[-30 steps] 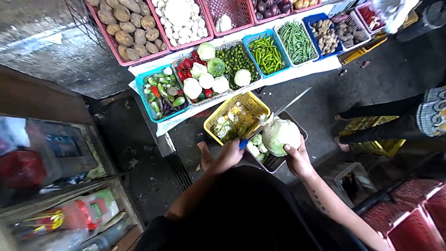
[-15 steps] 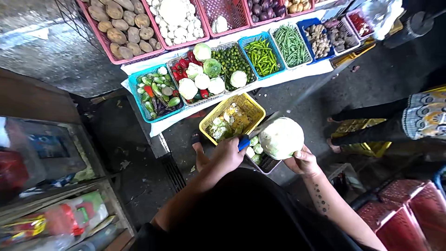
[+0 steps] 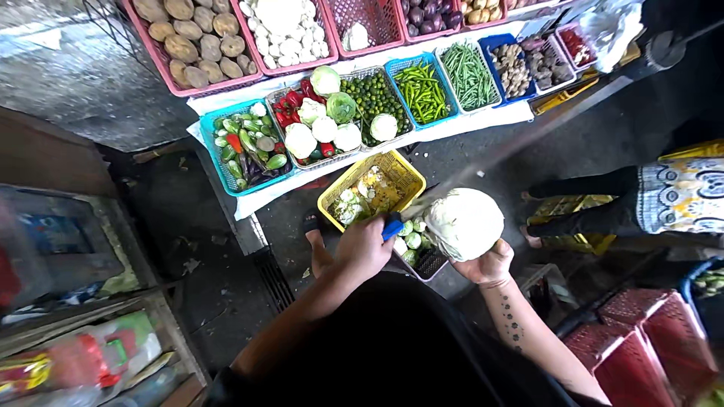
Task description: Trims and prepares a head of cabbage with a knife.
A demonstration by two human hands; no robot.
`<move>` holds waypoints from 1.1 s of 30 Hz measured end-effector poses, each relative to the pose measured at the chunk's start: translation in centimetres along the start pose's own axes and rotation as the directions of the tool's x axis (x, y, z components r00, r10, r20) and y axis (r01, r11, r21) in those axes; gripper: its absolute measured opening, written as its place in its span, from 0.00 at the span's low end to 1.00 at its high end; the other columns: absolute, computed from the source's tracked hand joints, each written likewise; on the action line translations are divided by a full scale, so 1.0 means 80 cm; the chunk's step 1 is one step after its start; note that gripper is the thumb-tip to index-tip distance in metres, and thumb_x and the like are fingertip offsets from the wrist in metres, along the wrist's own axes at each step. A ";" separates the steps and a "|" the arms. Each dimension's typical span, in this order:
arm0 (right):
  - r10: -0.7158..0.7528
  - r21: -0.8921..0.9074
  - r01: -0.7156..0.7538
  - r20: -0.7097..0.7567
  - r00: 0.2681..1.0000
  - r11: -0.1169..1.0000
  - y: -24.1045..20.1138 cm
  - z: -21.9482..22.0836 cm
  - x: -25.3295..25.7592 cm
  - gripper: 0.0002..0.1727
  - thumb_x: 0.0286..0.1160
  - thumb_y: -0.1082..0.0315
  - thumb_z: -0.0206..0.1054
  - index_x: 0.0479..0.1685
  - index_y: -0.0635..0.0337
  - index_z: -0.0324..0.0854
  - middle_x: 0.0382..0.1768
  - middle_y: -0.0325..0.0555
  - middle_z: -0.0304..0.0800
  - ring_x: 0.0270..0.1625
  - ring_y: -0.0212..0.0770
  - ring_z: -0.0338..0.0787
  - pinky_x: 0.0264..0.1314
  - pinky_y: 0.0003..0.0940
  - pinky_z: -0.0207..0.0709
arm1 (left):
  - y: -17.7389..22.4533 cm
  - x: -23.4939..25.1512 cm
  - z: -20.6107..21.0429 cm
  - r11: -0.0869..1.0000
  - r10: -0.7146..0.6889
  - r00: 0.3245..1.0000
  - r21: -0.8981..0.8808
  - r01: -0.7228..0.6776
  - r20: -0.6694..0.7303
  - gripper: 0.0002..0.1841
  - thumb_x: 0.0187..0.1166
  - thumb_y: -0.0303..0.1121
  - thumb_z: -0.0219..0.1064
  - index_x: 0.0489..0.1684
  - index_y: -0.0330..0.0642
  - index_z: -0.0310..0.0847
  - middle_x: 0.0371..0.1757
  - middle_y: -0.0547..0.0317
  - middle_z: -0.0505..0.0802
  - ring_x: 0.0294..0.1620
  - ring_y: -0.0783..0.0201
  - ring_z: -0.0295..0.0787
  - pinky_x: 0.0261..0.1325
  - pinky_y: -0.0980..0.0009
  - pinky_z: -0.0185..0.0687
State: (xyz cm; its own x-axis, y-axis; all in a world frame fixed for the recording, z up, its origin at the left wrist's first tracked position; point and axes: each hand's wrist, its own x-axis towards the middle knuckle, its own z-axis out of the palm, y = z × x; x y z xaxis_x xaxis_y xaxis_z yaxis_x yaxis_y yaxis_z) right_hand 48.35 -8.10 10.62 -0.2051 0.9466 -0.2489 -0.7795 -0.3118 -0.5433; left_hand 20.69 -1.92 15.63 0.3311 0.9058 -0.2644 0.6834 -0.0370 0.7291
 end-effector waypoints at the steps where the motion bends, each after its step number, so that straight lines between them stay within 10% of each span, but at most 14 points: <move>1: -0.002 0.014 0.003 -0.011 1.000 1.000 0.001 0.000 0.000 0.34 0.46 0.42 0.84 0.56 0.49 0.88 0.53 0.48 0.94 0.58 0.46 0.93 0.61 0.49 0.87 | -0.004 0.001 -0.001 0.999 -0.036 0.999 -0.010 0.036 0.003 0.16 0.83 0.42 0.68 0.52 0.38 0.86 0.39 0.46 0.93 0.42 0.47 0.93 0.48 0.43 0.87; 14: -0.028 -0.003 0.028 0.076 0.997 1.000 0.002 -0.018 0.002 0.28 0.51 0.46 0.82 0.53 0.48 0.91 0.55 0.45 0.94 0.61 0.44 0.92 0.66 0.49 0.84 | 0.014 -0.005 0.028 0.879 0.459 0.877 0.222 -0.423 -0.144 0.07 0.68 0.34 0.74 0.38 0.43 0.86 0.34 0.54 0.93 0.32 0.54 0.93 0.30 0.54 0.87; 33: -0.129 -0.227 0.154 0.119 0.984 0.962 0.011 -0.013 -0.004 0.34 0.55 0.66 0.81 0.69 0.52 0.76 0.58 0.44 0.91 0.62 0.42 0.90 0.68 0.49 0.83 | 0.013 -0.015 0.019 0.973 0.130 0.991 0.186 -0.135 0.040 0.12 0.75 0.35 0.71 0.48 0.38 0.84 0.38 0.47 0.93 0.36 0.47 0.93 0.38 0.47 0.86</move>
State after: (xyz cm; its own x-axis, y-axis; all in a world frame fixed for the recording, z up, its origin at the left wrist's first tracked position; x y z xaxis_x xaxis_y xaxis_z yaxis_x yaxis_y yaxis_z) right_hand 48.32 -8.76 9.38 -0.1713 0.9820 -0.0797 -0.6467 -0.1731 -0.7429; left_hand 22.03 -3.70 15.74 0.4428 0.8758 -0.1922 0.7415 -0.2372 0.6276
